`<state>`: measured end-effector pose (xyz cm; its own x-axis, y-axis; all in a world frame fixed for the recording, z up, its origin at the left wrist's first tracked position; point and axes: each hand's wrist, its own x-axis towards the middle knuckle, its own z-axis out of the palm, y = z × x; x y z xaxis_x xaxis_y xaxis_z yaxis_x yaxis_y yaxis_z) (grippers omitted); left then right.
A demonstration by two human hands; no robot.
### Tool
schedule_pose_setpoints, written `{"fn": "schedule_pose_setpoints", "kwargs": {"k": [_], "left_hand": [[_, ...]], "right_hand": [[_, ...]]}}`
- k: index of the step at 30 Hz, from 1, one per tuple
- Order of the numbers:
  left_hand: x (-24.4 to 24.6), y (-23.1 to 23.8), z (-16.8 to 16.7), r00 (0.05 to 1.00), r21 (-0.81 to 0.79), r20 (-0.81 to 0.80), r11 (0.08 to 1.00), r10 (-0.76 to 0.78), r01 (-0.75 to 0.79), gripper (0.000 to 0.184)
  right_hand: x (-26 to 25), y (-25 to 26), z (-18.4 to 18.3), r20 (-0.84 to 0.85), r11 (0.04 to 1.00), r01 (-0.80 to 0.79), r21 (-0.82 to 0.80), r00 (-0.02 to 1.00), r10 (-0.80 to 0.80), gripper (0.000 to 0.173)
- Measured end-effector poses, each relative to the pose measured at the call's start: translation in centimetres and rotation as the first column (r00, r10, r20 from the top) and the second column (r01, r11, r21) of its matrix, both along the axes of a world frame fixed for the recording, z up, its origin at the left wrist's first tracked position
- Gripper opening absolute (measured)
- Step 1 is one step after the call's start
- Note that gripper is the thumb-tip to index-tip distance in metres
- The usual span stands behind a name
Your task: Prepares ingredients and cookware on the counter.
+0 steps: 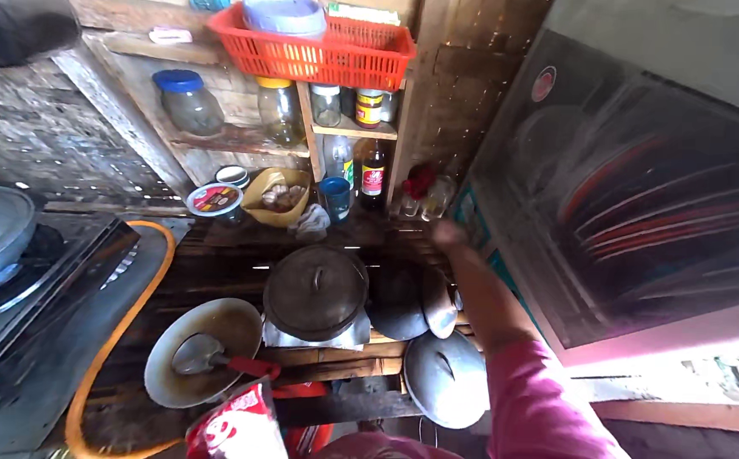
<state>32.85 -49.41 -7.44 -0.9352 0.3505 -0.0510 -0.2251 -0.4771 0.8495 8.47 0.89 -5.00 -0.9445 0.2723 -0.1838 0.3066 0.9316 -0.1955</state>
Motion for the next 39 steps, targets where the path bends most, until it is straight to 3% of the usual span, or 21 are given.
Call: {"fn": "schedule_pose_setpoints", "kwargs": {"k": [3, 6, 9, 11, 13, 15, 18, 21, 24, 28, 32, 36, 39], "left_hand": [[-0.6, 3.0, 3.8, 0.992, -0.087, 0.098, 0.992, -0.077, 0.086, 0.027], [-1.8, 5.9, 4.1, 0.982, -0.156, 0.116, 0.974, -0.146, 0.163, 0.030], [-3.2, 8.7, 2.3, 0.941, -0.149, 0.226, 0.946, -0.253, 0.290, 0.042], [-4.2, 10.8, 0.9, 0.887, -0.222, 0.313, 0.882, -0.339, 0.416, 0.039], [-5.2, 13.8, -0.6, 0.855, -0.336, 0.378, 0.808, -0.356, 0.485, 0.033], [-5.8, 16.9, -3.1, 0.866, -0.391, 0.373, 0.790, -0.333, 0.472, 0.037], [-6.2, 20.8, -6.8, 0.894, -0.346, 0.341, 0.846, -0.290, 0.406, 0.046], [-6.4, 23.9, -7.7, 0.911, -0.315, 0.350, 0.889, -0.216, 0.332, 0.040], [-7.4, 26.5, -7.9, 0.927, -0.360, 0.307, 0.876, -0.213, 0.321, 0.040], [-10.4, 30.8, -8.6, 0.947, -0.369, 0.245, 0.883, -0.209, 0.290, 0.043], [-14.1, 33.8, -9.7, 0.960, -0.356, 0.156, 0.893, -0.233, 0.275, 0.035], [-17.1, 37.0, -10.6, 0.964, -0.347, 0.151, 0.901, -0.221, 0.261, 0.036], [-19.4, 39.8, -11.7, 0.975, -0.352, 0.152, 0.913, -0.162, 0.207, 0.039]], "right_hand": [[2.3, -1.5, 2.0, -0.197, 0.968, -0.007, -0.251, 0.979, -0.044, 0.039], [8.0, -1.6, 3.0, -0.308, 0.944, -0.082, -0.319, 0.951, -0.021, 0.034], [13.7, -0.7, 0.2, -0.169, 0.935, 0.024, -0.354, 0.982, -0.089, 0.039], [15.4, 0.1, -2.8, -0.047, 0.889, 0.077, -0.452, 0.993, -0.110, 0.050], [16.7, 0.1, -4.7, -0.088, 0.855, 0.048, -0.516, 0.990, -0.109, 0.050], [17.5, 0.0, -5.5, -0.137, 0.839, 0.050, -0.542, 0.980, -0.146, 0.049], [17.5, 0.1, -6.2, -0.160, 0.804, 0.110, -0.584, 0.956, -0.247, 0.046], [16.7, 0.4, -6.3, -0.177, 0.800, 0.163, -0.577, 0.931, -0.318, 0.044], [15.7, 0.2, -6.0, -0.230, 0.810, 0.210, -0.547, 0.893, -0.387, 0.041], [15.7, -1.2, -4.2, -0.504, 0.832, 0.171, -0.528, 0.725, -0.469, 0.039], [14.9, -1.2, -1.4, -0.695, 0.882, 0.055, -0.469, 0.593, -0.406, 0.038], [10.8, -0.9, 2.3, -0.723, 0.919, 0.027, -0.394, 0.608, -0.328, 0.037], [6.5, -0.6, 3.5, -0.685, 0.958, -0.018, -0.285, 0.704, -0.190, 0.038]]}}
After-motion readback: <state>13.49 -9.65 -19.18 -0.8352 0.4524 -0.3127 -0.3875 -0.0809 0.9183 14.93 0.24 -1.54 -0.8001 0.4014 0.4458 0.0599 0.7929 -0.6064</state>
